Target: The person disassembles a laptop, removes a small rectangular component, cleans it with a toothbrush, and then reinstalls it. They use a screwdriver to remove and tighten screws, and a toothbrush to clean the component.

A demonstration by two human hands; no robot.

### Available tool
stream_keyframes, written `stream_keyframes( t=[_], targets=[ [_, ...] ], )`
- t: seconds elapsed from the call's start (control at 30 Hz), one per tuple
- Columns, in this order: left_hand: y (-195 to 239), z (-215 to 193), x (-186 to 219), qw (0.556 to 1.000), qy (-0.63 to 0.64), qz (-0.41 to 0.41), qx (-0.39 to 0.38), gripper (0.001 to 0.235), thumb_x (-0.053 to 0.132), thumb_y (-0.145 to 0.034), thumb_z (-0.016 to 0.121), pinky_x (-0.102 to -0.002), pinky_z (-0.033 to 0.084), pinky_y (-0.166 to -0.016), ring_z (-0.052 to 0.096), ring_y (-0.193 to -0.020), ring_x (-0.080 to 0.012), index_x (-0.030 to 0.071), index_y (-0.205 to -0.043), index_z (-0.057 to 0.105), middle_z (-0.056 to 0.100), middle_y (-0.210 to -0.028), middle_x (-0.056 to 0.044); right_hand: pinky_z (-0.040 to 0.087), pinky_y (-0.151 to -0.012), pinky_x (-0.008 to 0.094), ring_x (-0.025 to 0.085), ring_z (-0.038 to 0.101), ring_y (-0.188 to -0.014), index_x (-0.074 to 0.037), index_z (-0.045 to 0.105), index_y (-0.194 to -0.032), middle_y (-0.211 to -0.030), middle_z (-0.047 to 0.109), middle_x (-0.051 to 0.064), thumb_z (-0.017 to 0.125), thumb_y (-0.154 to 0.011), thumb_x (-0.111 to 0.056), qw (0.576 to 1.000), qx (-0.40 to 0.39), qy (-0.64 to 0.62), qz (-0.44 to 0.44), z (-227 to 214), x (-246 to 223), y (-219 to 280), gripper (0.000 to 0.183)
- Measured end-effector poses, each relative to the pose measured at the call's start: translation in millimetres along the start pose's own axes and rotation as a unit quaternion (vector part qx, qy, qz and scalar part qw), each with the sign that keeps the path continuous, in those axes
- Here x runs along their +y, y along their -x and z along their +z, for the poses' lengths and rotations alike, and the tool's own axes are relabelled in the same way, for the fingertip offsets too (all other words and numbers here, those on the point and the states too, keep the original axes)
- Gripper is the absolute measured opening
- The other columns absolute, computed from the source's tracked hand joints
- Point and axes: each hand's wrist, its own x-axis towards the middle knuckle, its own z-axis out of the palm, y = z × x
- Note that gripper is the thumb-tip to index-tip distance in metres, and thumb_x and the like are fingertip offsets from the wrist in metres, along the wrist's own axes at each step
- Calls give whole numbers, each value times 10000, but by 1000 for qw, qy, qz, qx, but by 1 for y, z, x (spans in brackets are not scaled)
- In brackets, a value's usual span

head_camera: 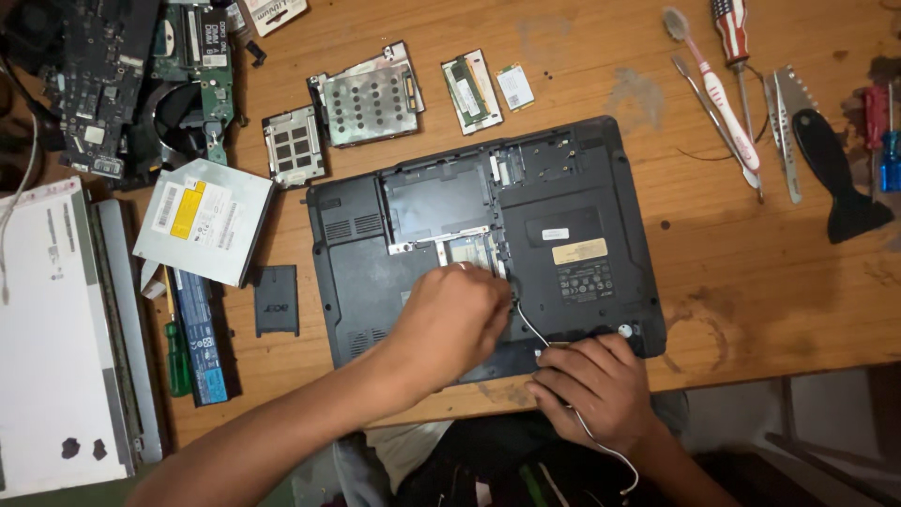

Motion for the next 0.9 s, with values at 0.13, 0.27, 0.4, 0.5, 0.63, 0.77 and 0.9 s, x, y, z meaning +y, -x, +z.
stream_keyframes(
  t=[0.13,0.27,0.4,0.5,0.63,0.77,0.9],
  targets=[
    [5,-2,-4,996,50,45,58,43,32,-818,723,-457,543,-773,686,-851,-370,4,-849,728,721,-862,-158,441,-734,354,186,661,-815,-107,728,-856,-942,724,24,814,-763,-170,1000,0,-22,7,0,0,-2,142],
    [19,-7,-9,994,57,58,77,81,56,-883,723,-424,532,-820,655,-857,-323,4,-940,747,689,-874,-129,445,-767,362,194,652,-822,-92,731,-920,-934,709,24,804,-783,-136,999,12,-26,30,-7,-3,-9,162],
    [29,-12,-17,990,7,67,124,91,92,-840,762,-419,483,-852,599,-908,-293,43,-917,768,652,-889,-80,437,-797,373,224,612,-841,-130,740,-974,-932,687,10,810,-785,-139,998,31,15,44,-14,-9,-24,201],
    [30,-12,-21,992,5,56,111,98,122,-820,782,-410,421,-837,572,-917,-264,91,-913,794,642,-882,-47,431,-820,402,235,612,-875,-97,742,-1014,-941,666,30,810,-774,-135,998,-6,42,43,-17,-10,-40,253],
    [25,-7,-23,991,1,74,109,89,132,-823,780,-397,371,-863,574,-969,-228,99,-906,782,648,-917,-21,423,-820,407,247,583,-903,-114,762,-1026,-959,638,27,814,-780,-96,997,-43,52,47,-21,-6,-59,252],
    [23,-7,-27,993,9,69,98,84,132,-825,778,-400,364,-862,568,-956,-230,100,-903,785,649,-906,-17,432,-838,423,282,564,-956,-144,767,-1033,-996,613,42,810,-754,-73,995,-67,64,44,-22,-2,-70,291],
    [24,-5,-29,992,12,74,102,86,135,-834,773,-397,364,-861,565,-961,-231,102,-913,787,647,-907,-17,440,-850,416,308,559,-971,-187,775,-1056,-1021,615,35,796,-695,-38,993,-74,80,39,-22,-1,-73,391]
  ],
)
